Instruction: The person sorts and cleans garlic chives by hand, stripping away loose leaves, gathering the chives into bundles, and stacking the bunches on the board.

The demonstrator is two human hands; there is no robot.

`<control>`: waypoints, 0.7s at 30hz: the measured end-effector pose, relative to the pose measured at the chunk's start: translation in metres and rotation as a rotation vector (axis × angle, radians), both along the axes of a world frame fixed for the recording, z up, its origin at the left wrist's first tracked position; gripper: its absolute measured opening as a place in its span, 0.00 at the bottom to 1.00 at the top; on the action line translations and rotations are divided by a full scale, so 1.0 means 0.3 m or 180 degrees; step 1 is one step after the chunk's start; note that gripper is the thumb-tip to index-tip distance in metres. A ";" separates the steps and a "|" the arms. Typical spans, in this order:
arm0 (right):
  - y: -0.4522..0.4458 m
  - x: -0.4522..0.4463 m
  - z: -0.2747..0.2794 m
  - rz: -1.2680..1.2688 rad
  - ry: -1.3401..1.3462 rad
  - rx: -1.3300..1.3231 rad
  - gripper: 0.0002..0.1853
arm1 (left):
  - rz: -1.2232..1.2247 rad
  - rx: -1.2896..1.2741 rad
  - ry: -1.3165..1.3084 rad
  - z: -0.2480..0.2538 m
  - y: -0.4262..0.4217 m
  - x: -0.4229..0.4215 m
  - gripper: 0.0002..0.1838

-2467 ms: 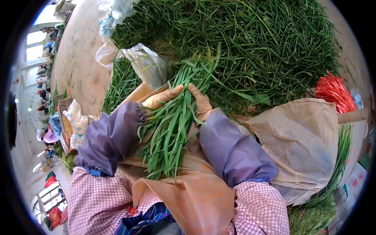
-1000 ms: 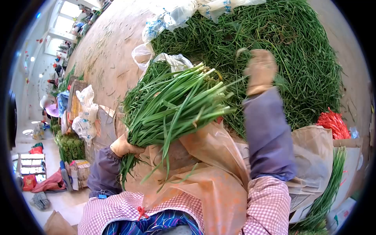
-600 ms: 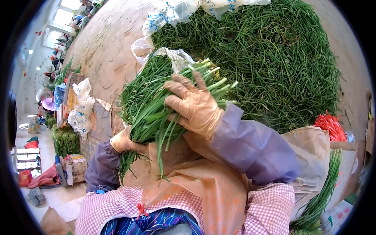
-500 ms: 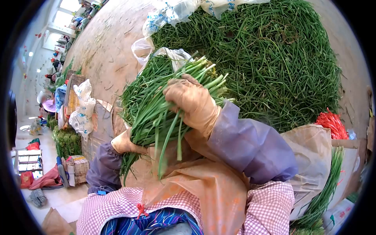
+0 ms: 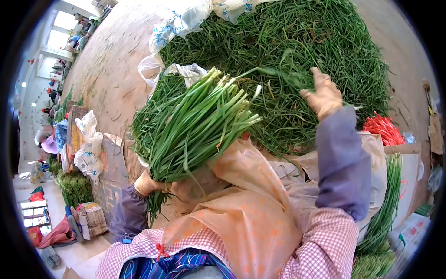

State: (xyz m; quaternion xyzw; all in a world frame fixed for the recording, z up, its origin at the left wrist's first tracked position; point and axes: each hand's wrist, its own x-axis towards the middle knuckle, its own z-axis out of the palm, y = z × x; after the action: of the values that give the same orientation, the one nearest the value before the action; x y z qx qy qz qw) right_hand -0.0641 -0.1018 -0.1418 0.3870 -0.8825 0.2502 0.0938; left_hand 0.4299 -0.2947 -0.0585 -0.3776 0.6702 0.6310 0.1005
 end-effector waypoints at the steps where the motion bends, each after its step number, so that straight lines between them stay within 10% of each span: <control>1: -0.002 0.120 0.084 0.0142 -0.0354 -0.0316 0.21 | 0.0091 0.0148 -0.0143 0.009 0.011 -0.002 0.21; 3: -0.029 0.345 0.266 0.0353 -0.2279 -0.1271 0.25 | 0.0127 0.0083 -0.0200 0.013 0.030 -0.012 0.23; 7: -0.114 0.561 0.370 0.1018 -0.1673 0.1058 0.18 | -0.0107 -0.0445 0.0128 -0.035 0.042 -0.002 0.30; 13: -0.168 0.576 0.060 0.1111 -0.3650 -0.1134 0.13 | 0.0019 -0.0300 0.0166 -0.036 0.039 0.004 0.32; 17: -0.118 0.402 -0.010 0.0763 -0.1040 0.0082 0.14 | -0.0077 -0.0403 0.0249 -0.022 0.046 -0.014 0.28; 19: -0.057 0.225 -0.068 -0.0014 -0.1692 -0.0197 0.18 | -0.0231 -0.0462 0.0278 0.001 0.044 -0.035 0.25; 21: 0.004 0.104 0.055 -0.0540 -0.1326 0.1724 0.09 | -0.0389 -0.0599 0.0460 -0.002 0.040 -0.043 0.23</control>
State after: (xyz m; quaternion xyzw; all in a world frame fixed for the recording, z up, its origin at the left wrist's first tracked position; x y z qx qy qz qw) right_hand -0.0330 -0.1004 -0.1253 0.2637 -0.9461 0.0719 -0.1740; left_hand 0.4171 -0.2826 -0.0592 -0.2973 0.7538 0.5835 0.0544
